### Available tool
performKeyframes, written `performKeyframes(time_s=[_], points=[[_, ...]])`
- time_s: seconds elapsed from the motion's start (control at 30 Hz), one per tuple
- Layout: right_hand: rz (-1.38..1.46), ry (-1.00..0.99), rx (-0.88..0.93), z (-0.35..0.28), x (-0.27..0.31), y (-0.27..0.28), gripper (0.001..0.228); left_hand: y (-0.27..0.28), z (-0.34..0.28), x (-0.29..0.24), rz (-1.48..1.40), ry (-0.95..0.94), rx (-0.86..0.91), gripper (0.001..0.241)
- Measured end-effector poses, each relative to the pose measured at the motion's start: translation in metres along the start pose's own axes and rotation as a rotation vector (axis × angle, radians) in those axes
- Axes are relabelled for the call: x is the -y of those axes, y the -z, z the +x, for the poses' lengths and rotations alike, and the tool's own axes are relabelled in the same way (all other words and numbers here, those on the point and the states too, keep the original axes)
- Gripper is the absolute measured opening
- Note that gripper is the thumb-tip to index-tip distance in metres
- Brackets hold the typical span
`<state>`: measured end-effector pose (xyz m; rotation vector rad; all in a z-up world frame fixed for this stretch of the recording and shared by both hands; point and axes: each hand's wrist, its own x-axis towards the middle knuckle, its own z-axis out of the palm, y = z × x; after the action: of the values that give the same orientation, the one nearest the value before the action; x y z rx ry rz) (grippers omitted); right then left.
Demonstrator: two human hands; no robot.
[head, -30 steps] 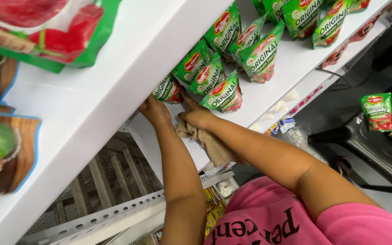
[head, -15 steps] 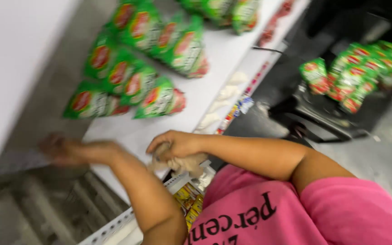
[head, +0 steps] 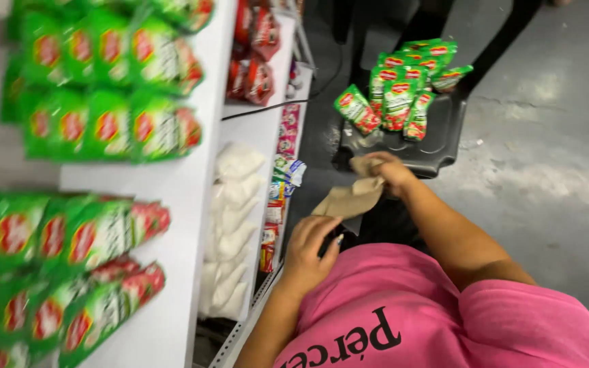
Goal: Cleaning individual tomato sauce pouches with a cloth and arranging them neatly on store shelves.
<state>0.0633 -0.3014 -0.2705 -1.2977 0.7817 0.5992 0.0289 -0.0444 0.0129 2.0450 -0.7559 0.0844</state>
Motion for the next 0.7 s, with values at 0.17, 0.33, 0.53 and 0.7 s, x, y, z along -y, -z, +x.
performKeyframes(time_s=[0.17, 0.33, 0.53, 0.7], points=[[-0.059, 0.014, -0.639, 0.116, -0.107, 0.184, 0.045, -0.066, 0.047, 0.020, -0.012, 0.177, 0.509, 0.045], [-0.299, 0.005, -0.702, 0.114, -0.027, 0.234, 0.068, -0.146, 0.067, 0.067, 0.085, 0.523, 0.897, 0.048], [-0.670, -0.093, -0.463, 0.119, 0.104, 0.221, 0.086, -0.231, -0.056, 0.189, 0.013, 1.147, 0.890, 0.050], [-1.005, -0.195, -0.443, 0.203, 0.052, 0.238, 0.054, -0.213, -0.032, 0.185, 0.432, 0.934, 1.344, 0.045]])
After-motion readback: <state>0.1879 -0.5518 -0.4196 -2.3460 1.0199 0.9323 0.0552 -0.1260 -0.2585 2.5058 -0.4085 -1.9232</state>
